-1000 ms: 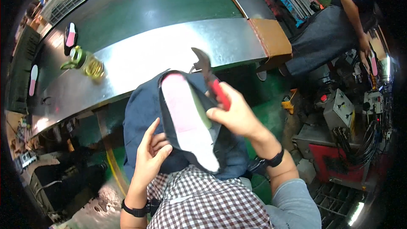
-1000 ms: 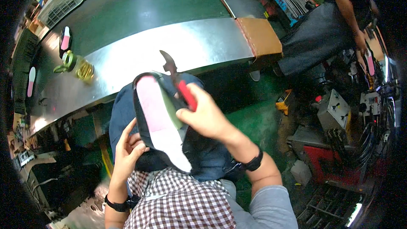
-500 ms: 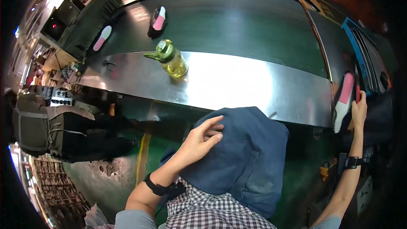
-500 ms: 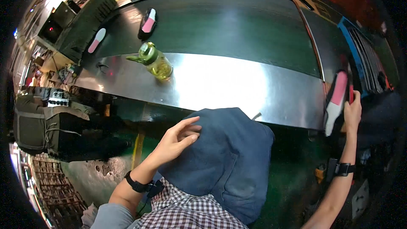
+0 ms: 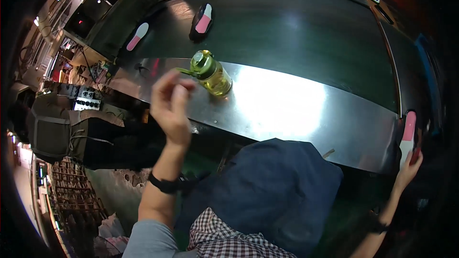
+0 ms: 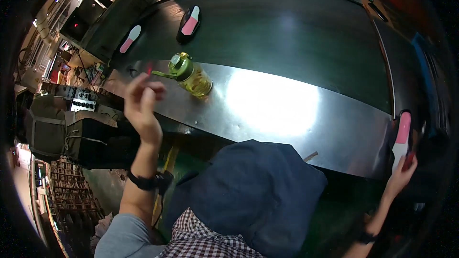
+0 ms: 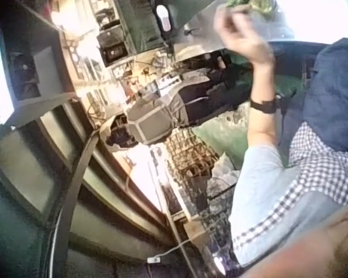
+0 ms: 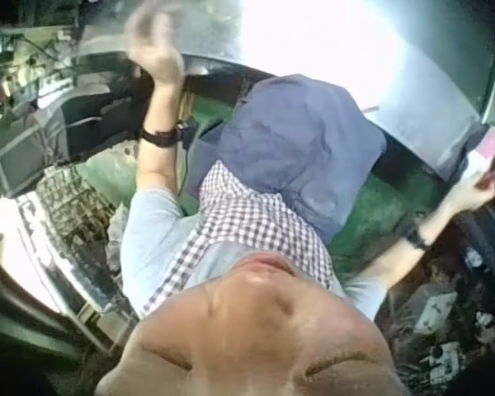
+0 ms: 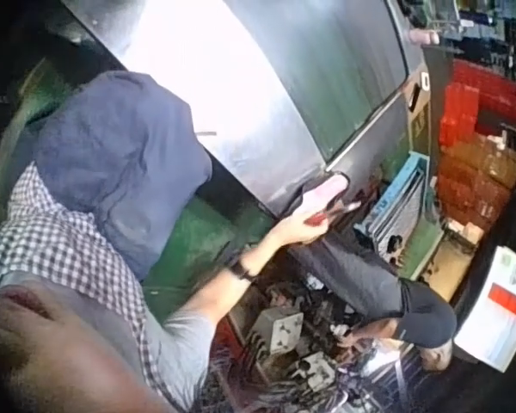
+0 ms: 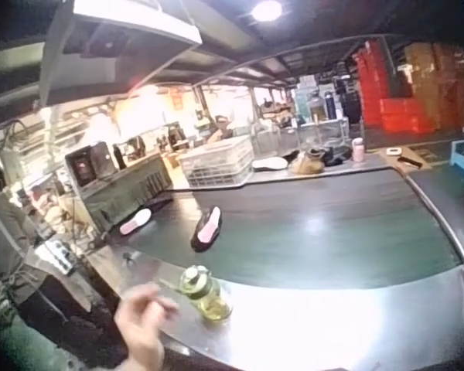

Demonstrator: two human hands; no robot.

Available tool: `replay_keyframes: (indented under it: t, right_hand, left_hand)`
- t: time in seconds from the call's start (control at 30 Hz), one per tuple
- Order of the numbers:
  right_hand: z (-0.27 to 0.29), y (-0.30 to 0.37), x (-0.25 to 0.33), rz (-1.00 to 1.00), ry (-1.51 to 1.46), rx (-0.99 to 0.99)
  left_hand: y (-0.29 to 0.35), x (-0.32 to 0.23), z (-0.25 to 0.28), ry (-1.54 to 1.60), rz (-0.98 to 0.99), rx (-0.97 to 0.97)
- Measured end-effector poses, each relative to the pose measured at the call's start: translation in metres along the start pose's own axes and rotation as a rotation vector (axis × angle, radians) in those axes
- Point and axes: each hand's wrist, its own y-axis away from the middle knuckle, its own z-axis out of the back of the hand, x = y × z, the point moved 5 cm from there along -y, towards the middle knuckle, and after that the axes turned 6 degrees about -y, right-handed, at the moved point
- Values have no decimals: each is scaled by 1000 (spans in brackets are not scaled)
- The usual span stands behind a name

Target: Using pliers to pry and adjust the upper of a shoe onto a last during the shoe manufacturing process.

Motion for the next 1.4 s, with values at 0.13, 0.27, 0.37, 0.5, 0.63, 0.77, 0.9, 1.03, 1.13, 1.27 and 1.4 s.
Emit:
replay_keyframes:
  t: [0.13,0.27,0.37,0.5,0.63,0.77,0.9,1.03,1.13,1.27,1.4]
  right_hand:
    - [-24,129,89,-337,-652,186]
    - [-59,217,187,-540,-1157,472]
    - [-73,245,209,-450,-922,395]
    - [-87,265,210,-331,-655,296]
    - [-100,271,225,-183,-484,493]
    - [-103,268,232,-141,-388,528]
    - [-103,269,220,-259,-377,467]
    - [-107,270,219,-262,-353,477]
    - [-113,268,230,-221,-397,449]
    - [-118,267,239,-270,-511,471]
    - [-117,268,243,-239,-605,500]
  left_hand:
    - [-91,109,42,-45,191,-194]
    - [-144,237,22,-458,551,109]
    - [-164,292,-5,-670,433,283]
    - [-201,349,-36,-687,494,312]
    - [-243,395,-69,-604,523,340]
    - [-261,425,-96,-451,531,289]
    - [-255,433,-102,-571,620,313]
    - [-245,412,-81,83,907,285]
    - [-222,378,-33,577,1224,241]
    - [-151,316,63,837,1426,228]
    - [-79,231,175,707,1029,201]
